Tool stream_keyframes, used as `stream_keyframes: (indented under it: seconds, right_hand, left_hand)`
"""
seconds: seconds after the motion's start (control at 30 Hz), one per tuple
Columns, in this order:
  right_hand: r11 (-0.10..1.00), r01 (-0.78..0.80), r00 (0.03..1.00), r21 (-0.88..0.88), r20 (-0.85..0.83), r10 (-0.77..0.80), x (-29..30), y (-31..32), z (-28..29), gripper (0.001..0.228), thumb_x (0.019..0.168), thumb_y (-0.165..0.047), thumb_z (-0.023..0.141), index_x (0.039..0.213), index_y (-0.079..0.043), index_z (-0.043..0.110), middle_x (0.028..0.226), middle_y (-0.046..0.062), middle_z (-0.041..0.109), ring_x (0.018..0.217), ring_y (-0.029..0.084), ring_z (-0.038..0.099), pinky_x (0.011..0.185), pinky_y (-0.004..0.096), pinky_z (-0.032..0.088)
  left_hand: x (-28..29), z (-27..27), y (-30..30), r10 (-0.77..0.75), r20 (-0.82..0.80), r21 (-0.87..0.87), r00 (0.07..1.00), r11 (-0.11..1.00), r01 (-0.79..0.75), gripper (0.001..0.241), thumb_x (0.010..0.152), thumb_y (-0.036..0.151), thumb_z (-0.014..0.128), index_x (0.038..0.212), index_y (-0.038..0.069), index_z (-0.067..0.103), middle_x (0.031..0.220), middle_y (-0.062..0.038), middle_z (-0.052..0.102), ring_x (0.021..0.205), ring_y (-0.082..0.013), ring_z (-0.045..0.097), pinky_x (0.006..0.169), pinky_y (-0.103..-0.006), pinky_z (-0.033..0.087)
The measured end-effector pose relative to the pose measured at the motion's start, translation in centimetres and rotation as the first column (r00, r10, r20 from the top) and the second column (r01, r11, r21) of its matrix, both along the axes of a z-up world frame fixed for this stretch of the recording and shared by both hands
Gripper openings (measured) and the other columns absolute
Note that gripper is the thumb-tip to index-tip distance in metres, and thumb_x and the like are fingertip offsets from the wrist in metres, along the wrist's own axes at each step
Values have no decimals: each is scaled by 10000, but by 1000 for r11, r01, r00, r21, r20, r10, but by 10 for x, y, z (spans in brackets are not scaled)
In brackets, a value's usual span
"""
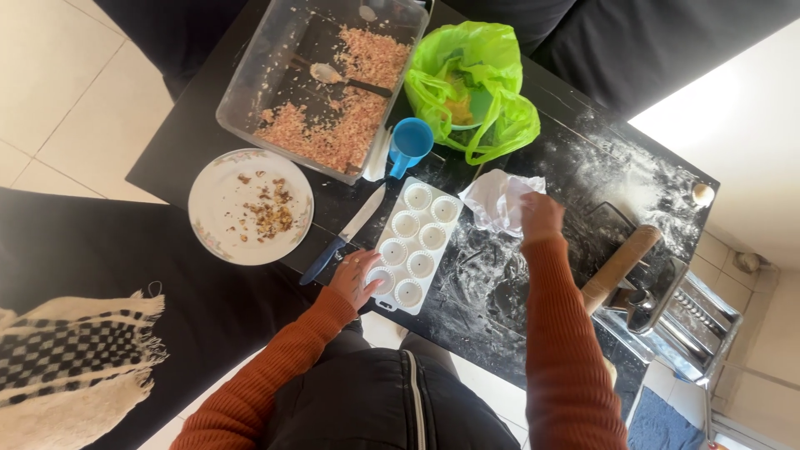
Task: Using a manual pasta machine to thin out a piece of dough on a floured table.
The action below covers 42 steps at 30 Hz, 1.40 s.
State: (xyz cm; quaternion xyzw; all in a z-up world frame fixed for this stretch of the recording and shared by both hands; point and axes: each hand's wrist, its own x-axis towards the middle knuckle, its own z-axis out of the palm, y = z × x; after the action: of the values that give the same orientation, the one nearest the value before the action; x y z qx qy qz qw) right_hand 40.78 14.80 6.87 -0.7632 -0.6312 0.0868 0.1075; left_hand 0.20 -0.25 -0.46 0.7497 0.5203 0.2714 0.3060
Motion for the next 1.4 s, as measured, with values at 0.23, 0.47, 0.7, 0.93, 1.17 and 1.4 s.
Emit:
stream_keyframes:
  seconds: [0.23, 0.47, 0.7, 0.93, 1.17, 1.4]
  right_hand:
    - [963, -191, 980, -191, -87, 177, 10, 45, -81, 132, 925, -70, 628, 923, -62, 760, 896, 123, 735, 797, 253, 709, 817, 382, 602]
    - [941, -166, 983, -296, 23, 181, 8, 47, -93, 106, 932, -74, 644, 970, -36, 735, 928, 134, 721, 828, 260, 709, 820, 373, 600]
    - [916, -121, 971, -383, 147, 190, 6, 42, -100, 114, 938, -77, 661, 1016, -10, 711, 960, 144, 706, 859, 268, 710, 823, 365, 599]
    - [893, -129, 973, -430, 121, 199, -33, 20, -21, 115, 953, -80, 645, 1036, -16, 691, 946, 125, 697, 830, 248, 695, 776, 344, 595]
    - [892, -264, 919, -368, 184, 348, 6, 32, -35, 95, 914, -36, 651, 971, -79, 712, 898, 77, 723, 766, 205, 693, 707, 316, 598]
    - [994, -102, 979, 48, -170, 109, -41, -44, 20, 85, 1016, -66, 660, 953, -60, 716, 1007, 95, 749, 752, 150, 746, 570, 256, 573]
  left_hand:
    - [3, 2, -1, 25, -20, 34, 999, 999, -24, 619, 788, 192, 810, 1329, 65, 538, 1309, -126, 616, 1269, -328, 534, 1039, -434, 444]
    - [0, 1, -6, 60, -2, 13, 998, 998, -60, 590, 810, 209, 798, 1326, 69, 546, 1292, -141, 630, 1263, -331, 540, 1041, -434, 449]
    - [0, 9, -8, 78, -13, -39, 997, 996, -79, 565, 830, 218, 790, 1321, 66, 556, 1298, -135, 622, 1241, -314, 550, 1032, -416, 455]
    - [-2, -2, -9, 79, -13, -6, 997, 997, -79, 572, 828, 235, 787, 1320, 64, 549, 1293, -130, 621, 1227, -300, 559, 1026, -413, 452]
    - [-5, 4, -1, 49, 26, 13, 998, 999, -49, 569, 840, 235, 787, 1324, 67, 541, 1286, -137, 623, 1200, -305, 577, 1011, -413, 462]
    - [-16, 19, 4, 24, 89, 129, 996, 991, -35, 570, 848, 181, 789, 1344, 58, 536, 1275, -131, 633, 1191, -306, 582, 1013, -400, 477]
